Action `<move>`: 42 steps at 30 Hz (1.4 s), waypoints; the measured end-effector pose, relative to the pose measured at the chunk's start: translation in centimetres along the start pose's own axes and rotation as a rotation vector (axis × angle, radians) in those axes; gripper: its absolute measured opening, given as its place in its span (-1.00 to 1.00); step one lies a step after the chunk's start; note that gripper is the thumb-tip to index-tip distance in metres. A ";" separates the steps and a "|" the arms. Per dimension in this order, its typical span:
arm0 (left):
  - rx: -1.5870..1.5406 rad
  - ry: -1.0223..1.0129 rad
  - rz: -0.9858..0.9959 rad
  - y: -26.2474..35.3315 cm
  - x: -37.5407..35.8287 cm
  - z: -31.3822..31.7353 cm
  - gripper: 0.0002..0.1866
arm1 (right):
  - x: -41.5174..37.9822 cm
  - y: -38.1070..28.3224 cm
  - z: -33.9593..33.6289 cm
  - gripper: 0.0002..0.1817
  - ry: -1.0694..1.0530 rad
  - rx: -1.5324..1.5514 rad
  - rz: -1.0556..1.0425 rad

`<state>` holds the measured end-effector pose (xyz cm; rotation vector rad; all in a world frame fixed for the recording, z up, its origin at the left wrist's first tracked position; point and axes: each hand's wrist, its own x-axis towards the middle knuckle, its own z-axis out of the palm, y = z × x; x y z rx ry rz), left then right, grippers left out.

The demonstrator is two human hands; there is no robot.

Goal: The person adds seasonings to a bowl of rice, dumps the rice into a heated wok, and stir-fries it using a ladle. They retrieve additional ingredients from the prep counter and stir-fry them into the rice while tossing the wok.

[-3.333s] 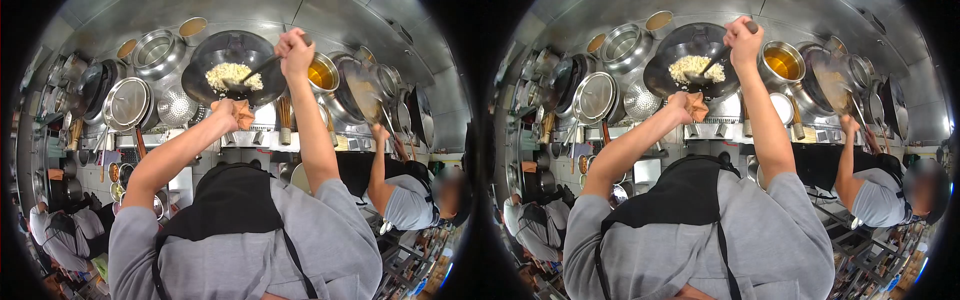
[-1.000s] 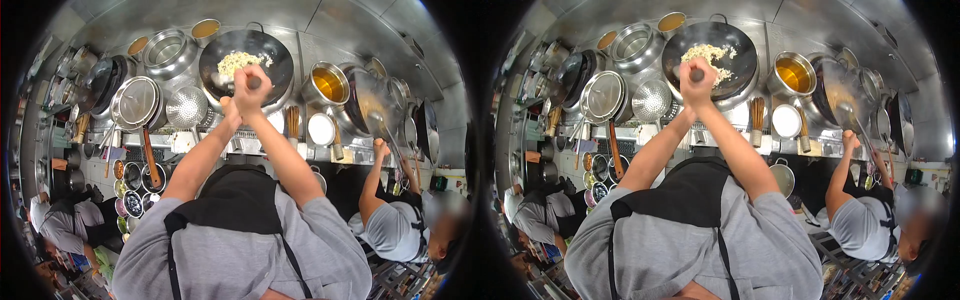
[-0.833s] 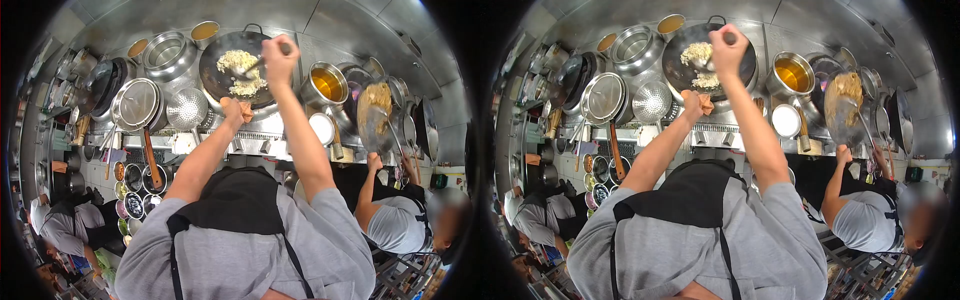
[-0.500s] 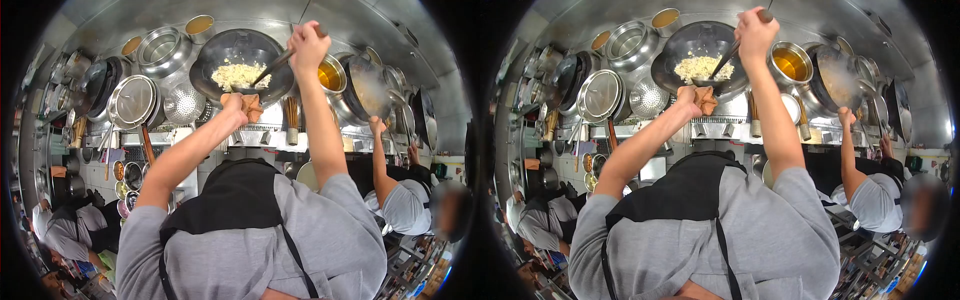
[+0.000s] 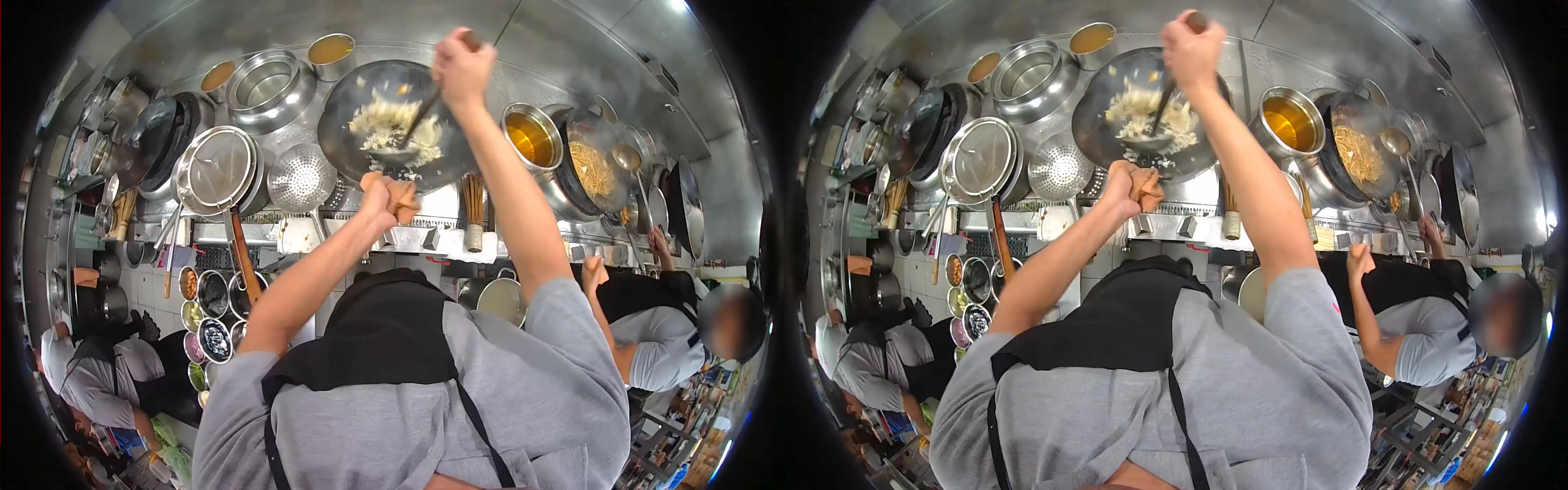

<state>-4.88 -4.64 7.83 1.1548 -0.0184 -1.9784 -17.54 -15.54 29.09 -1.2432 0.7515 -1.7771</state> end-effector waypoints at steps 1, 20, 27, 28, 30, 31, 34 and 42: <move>0.080 -0.146 0.003 -1.5 6.4 -4.9 -0.80 | 0.4 2.6 -0.2 -0.78 -0.043 -0.041 -0.046; 0.071 -0.131 0.171 -0.8 10.8 -3.8 -0.74 | -3.3 -18.1 -0.1 -0.44 -0.324 0.157 -0.438; 0.146 -0.356 -0.036 -2.3 3.0 -7.8 -0.61 | -6.2 6.3 -5.3 -0.75 -0.121 0.232 -0.212; 0.161 -0.345 -0.019 -2.3 2.0 -7.6 -0.60 | -5.3 3.9 -4.4 -0.74 -0.064 0.199 -0.201; 0.212 -0.316 0.039 -2.2 0.8 -8.0 -0.59 | -4.4 -1.8 -2.4 -0.71 0.053 0.130 -0.167; 0.248 -0.302 0.084 -2.1 0.5 -8.6 -0.58 | -4.4 -1.8 -3.2 -0.75 -0.064 0.251 -0.205; 0.257 -0.271 0.092 -1.7 0.0 -9.4 -0.61 | -6.0 4.5 -1.8 -0.77 -0.062 0.189 -0.448; 0.224 -0.144 0.105 0.6 -0.7 -11.6 -0.65 | -3.5 -3.2 -10.1 -0.71 -0.129 0.040 -0.295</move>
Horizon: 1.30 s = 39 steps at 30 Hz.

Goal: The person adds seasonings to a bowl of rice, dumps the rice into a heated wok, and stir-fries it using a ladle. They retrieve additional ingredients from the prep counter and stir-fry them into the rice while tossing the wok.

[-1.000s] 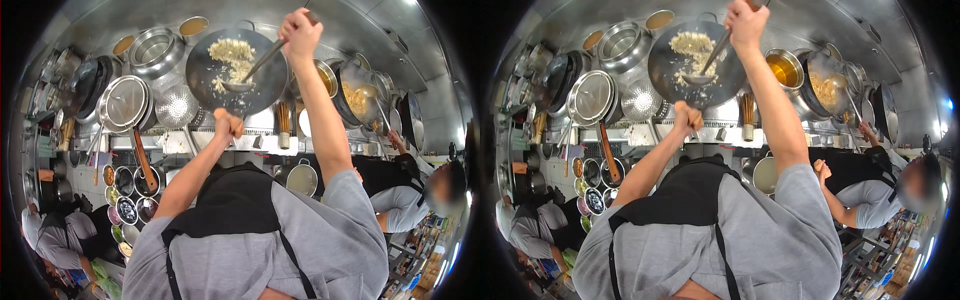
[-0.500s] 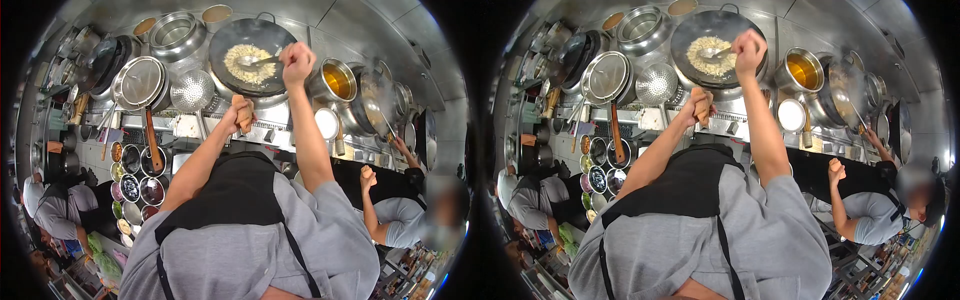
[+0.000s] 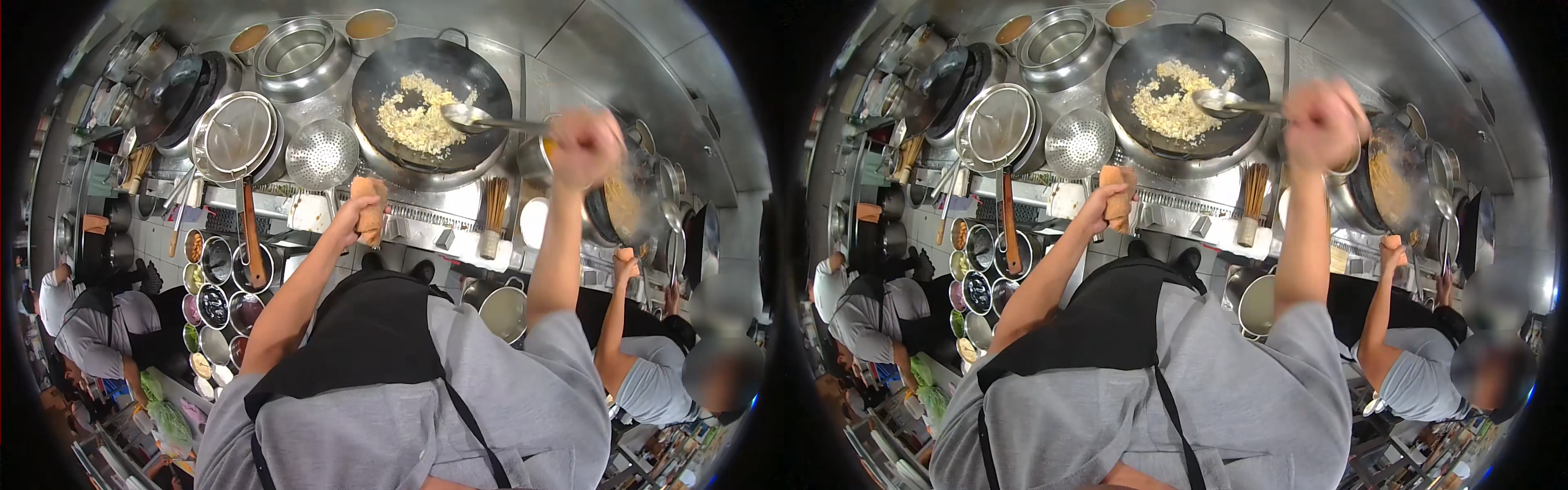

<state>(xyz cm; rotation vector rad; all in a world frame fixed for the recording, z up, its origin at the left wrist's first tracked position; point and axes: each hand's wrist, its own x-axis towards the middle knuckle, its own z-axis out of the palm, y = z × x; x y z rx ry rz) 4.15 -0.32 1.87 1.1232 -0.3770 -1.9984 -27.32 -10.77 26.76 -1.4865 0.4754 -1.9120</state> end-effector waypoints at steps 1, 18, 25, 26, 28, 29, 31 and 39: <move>-0.032 0.012 0.037 0.5 -0.5 0.6 -0.65 | -0.2 -1.7 -1.2 -0.67 0.027 0.222 -0.014; -0.191 0.240 -0.048 -0.3 15.0 7.9 -0.82 | -2.2 1.1 7.8 -0.83 0.094 0.035 0.259; -0.221 0.278 -0.399 4.6 -1.5 16.2 -0.74 | 1.4 1.3 1.8 -0.76 0.228 0.117 0.340; -0.233 0.270 -0.413 5.0 -1.9 16.1 -0.76 | 0.9 -0.1 2.7 -0.77 0.236 0.109 0.318; -0.261 0.178 -0.274 2.0 0.9 13.2 -0.77 | -0.6 -1.8 5.9 -0.79 0.239 0.096 0.270; -0.268 0.131 -0.208 -0.5 2.9 11.0 -0.77 | -2.0 0.4 6.3 -0.84 0.207 0.093 0.212; -0.123 0.130 -0.051 -7.1 7.0 4.2 -0.77 | -4.2 3.2 6.0 -0.86 0.059 -0.023 0.052; -0.222 0.087 -0.369 -1.3 -5.2 11.8 -0.72 | 3.5 3.0 5.8 -0.73 0.089 0.069 0.362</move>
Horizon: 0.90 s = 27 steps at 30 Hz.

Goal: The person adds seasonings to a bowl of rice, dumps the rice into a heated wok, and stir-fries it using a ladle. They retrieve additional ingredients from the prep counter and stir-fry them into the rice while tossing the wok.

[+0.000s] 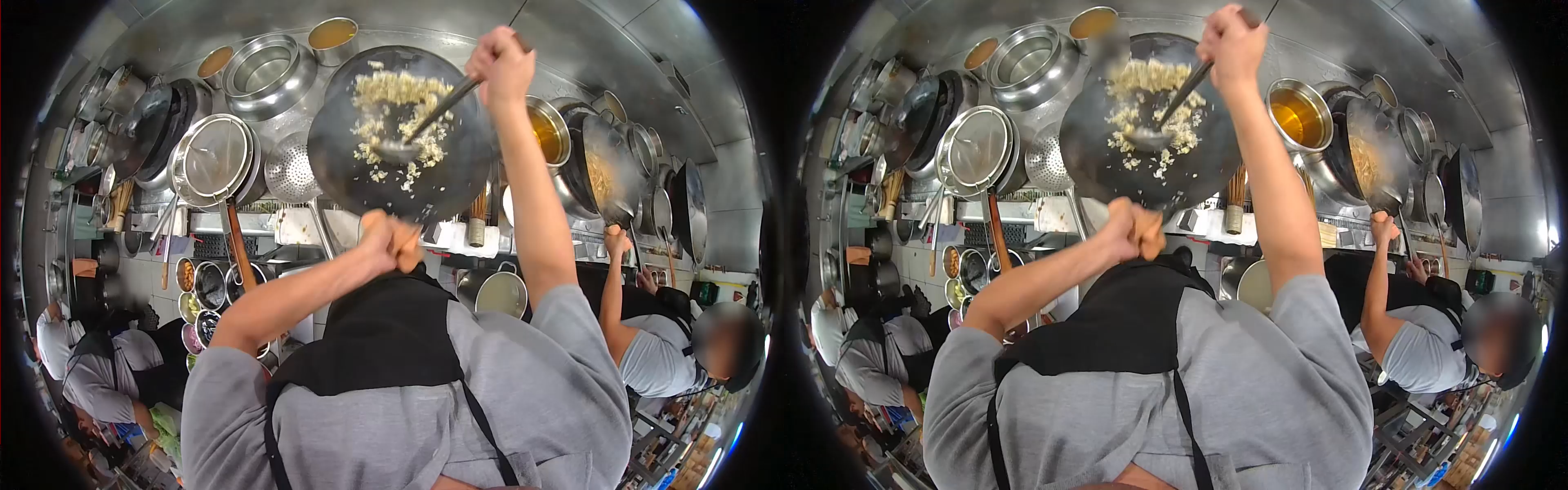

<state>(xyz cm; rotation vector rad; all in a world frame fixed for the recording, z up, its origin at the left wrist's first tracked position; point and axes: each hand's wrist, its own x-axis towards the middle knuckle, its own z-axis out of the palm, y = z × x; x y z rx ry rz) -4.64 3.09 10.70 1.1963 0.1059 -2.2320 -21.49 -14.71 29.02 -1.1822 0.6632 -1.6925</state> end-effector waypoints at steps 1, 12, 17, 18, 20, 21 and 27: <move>-0.076 0.007 0.029 2.1 0.2 1.6 -0.76 | 1.0 -1.4 0.8 -0.73 0.001 0.010 0.051; 0.007 0.094 0.207 2.0 15.0 -8.9 -0.91 | 1.9 -5.9 2.0 -0.73 -0.272 0.002 -0.217; -0.038 -0.127 0.367 5.9 16.3 -5.1 -0.84 | -1.3 -5.8 -2.0 -0.74 0.063 0.079 -0.199; -0.088 -0.110 0.326 6.9 18.8 -5.4 -0.84 | -1.4 -7.7 -1.8 -0.73 -0.022 0.090 -0.224; 0.013 -0.053 0.348 7.6 17.0 -3.0 -0.81 | -1.3 -12.9 -0.6 -0.71 -0.185 0.102 -0.301; 0.034 -0.075 0.373 8.1 18.4 -3.5 -0.78 | -1.7 -14.9 -0.1 -0.70 -0.253 0.098 -0.355; 0.186 -0.169 0.269 2.7 14.2 -3.7 -0.56 | -5.1 -3.9 -2.2 -0.87 -0.144 0.003 -0.576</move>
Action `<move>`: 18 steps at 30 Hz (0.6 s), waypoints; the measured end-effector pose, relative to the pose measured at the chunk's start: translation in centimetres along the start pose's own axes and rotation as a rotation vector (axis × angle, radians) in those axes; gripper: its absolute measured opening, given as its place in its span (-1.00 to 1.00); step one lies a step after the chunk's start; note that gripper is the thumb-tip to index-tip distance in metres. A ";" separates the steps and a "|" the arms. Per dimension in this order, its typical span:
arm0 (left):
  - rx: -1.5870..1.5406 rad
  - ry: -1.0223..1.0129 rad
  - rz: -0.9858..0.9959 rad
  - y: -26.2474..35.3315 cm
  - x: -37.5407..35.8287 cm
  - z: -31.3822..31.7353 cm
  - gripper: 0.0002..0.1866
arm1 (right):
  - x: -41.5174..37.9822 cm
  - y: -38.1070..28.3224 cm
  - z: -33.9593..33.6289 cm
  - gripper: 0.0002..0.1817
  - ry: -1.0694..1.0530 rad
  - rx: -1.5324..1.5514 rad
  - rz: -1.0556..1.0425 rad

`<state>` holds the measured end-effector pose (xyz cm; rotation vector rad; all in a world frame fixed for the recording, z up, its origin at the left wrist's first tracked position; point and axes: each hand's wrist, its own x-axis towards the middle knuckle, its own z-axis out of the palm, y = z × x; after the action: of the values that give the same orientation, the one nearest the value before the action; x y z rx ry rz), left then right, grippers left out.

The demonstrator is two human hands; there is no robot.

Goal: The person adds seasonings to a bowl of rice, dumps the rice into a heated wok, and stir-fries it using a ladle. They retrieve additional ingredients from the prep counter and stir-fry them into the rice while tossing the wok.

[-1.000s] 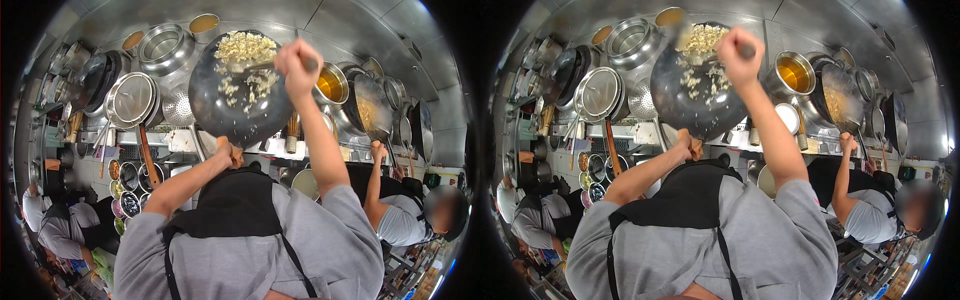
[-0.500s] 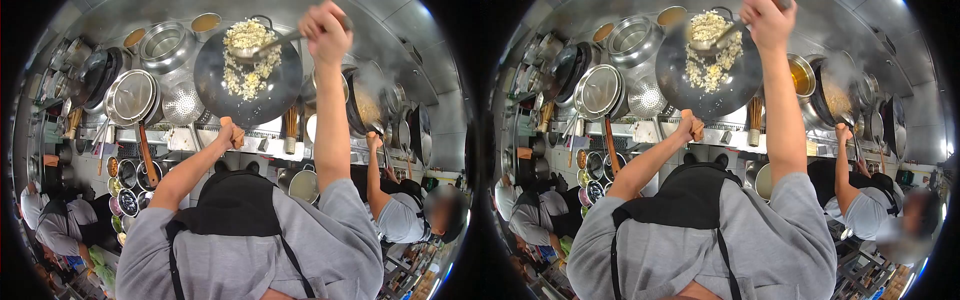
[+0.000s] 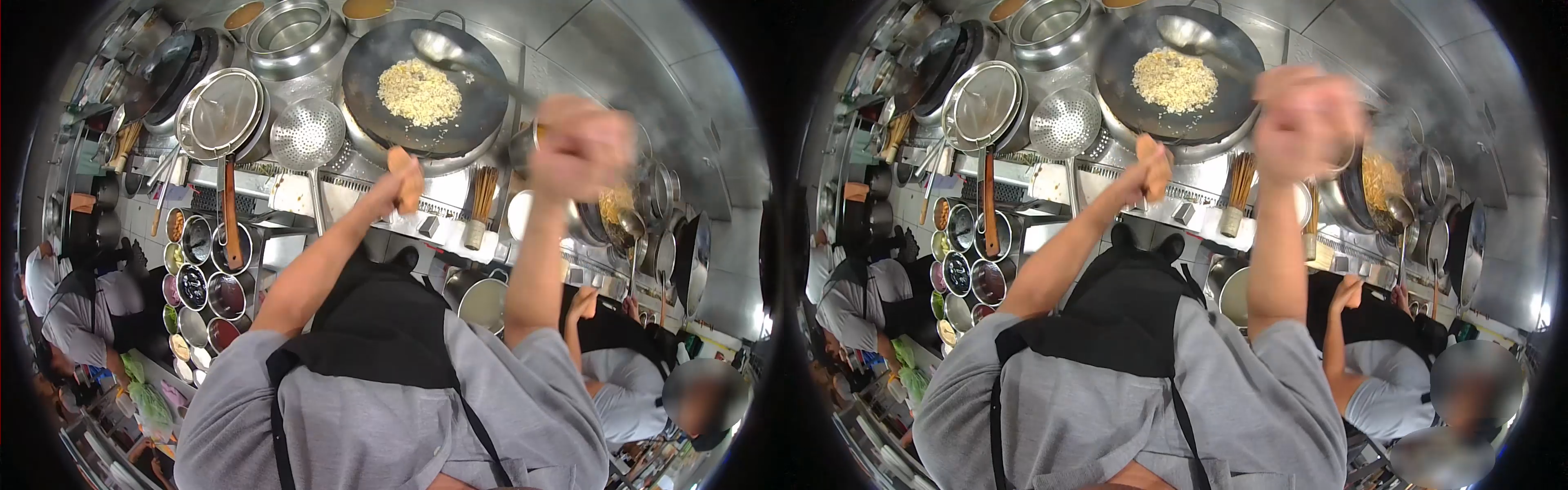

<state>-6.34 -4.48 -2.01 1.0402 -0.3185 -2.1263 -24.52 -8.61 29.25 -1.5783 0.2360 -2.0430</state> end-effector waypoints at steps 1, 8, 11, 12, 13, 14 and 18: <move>0.072 -0.058 0.141 -2.6 -1.1 1.1 -0.62 | -3.6 4.0 -0.4 -0.89 0.087 -0.037 0.038; 1.135 -0.812 -0.146 -23.3 4.9 -1.3 -0.46 | 1.3 6.2 -2.1 -0.83 0.056 0.150 0.307; 1.773 -0.565 -0.164 -24.4 5.0 0.9 -0.18 | -1.0 5.7 -0.7 -0.86 -0.081 0.340 0.189; 1.838 -0.578 -0.092 -25.7 6.0 0.1 -0.22 | -2.7 6.5 -0.4 -0.88 -0.157 0.219 0.163; 1.902 -0.591 -0.016 -28.1 7.8 -1.5 -0.25 | -5.1 7.6 -0.8 -0.90 -0.233 0.096 0.136; 1.966 -0.603 0.065 -30.4 9.4 -3.0 -0.28 | -7.0 9.2 -1.9 -0.92 -0.326 0.051 0.168; 1.968 -0.485 0.053 -32.2 9.3 -4.4 -0.36 | -4.5 11.4 -4.1 -0.93 -0.101 0.124 0.261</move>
<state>-23.11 11.82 -26.47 1.2015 -2.8859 -1.4223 -24.11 -16.56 19.08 -1.4858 0.2572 -1.7405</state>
